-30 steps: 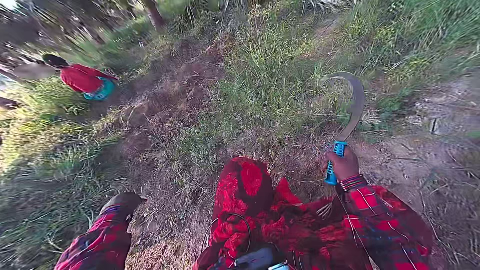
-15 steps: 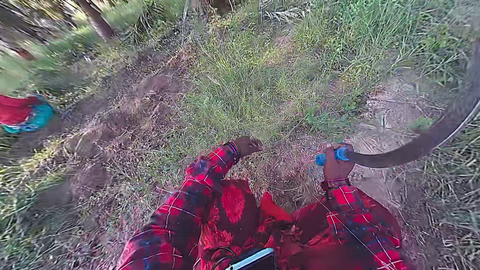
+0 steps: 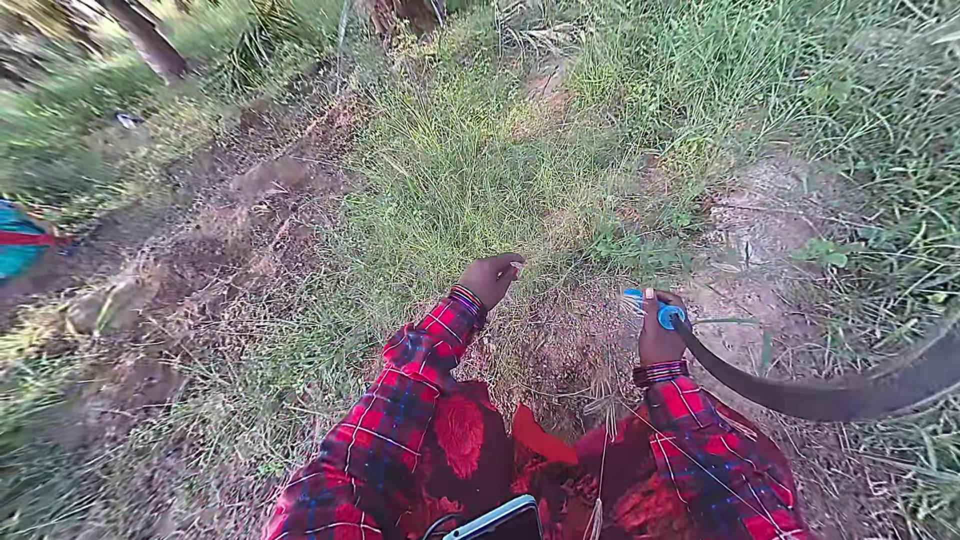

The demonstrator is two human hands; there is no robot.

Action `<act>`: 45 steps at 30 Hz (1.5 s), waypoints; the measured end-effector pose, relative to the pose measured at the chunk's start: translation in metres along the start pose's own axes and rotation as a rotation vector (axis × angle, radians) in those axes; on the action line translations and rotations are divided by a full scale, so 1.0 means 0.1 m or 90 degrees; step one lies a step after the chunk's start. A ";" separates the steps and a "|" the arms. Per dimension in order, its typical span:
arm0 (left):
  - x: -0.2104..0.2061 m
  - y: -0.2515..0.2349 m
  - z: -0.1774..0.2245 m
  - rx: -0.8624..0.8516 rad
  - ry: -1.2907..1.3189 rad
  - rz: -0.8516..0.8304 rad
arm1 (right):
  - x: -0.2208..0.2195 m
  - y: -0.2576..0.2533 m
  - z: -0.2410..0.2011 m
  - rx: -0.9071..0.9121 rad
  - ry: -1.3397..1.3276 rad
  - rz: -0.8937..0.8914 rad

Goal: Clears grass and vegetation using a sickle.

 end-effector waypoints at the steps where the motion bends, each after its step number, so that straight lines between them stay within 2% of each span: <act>1: 0.08 0.02 -0.01 0.003 0.010 0.037 | 0.00 0.01 -0.01 0.006 0.007 -0.005; 8: 0.62 0.21 0.05 -0.034 0.027 0.324 | 0.02 0.04 -0.04 -0.024 -0.021 -0.007; 11: 0.73 0.31 0.08 -0.057 0.041 0.361 | -0.05 0.07 -0.04 -0.005 -0.076 -0.034; 16: 0.75 0.46 0.15 -0.065 0.039 0.335 | -0.10 0.19 0.00 -0.078 -0.175 -0.076; 22: 0.80 0.51 0.29 -0.149 -0.006 0.396 | 0.02 0.15 -0.15 -0.077 -0.238 -0.055; 25: 0.79 0.51 0.38 -0.176 -0.007 0.395 | 0.10 0.10 -0.16 -0.074 -0.253 -0.030; 27: 0.81 0.51 0.33 -0.161 0.061 0.396 | 0.09 0.11 -0.10 -0.115 -0.259 -0.022; 31: 0.73 0.44 -0.01 -0.046 0.382 0.337 | 0.13 0.13 0.01 -0.192 -0.264 0.020; 34: 0.70 0.41 -0.20 0.002 0.542 0.320 | 0.13 0.12 0.05 -0.215 -0.261 0.025; 37: 0.56 0.36 -0.33 0.046 0.654 0.247 | 0.11 0.14 0.05 -0.228 -0.258 0.004; 41: 0.40 0.34 -0.19 0.072 0.722 0.105 | 0.04 0.17 -0.08 -0.163 -0.201 -0.056; 45: 0.15 0.31 -0.10 0.106 0.744 0.071 | -0.22 0.31 -0.19 -0.077 -0.250 -0.197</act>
Point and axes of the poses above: each hand's wrist, its own y-axis away from the middle knuckle, its own x-axis out of the back of the hand, z = x × y, the point moved 10 cm from there along -y, towards the middle knuckle
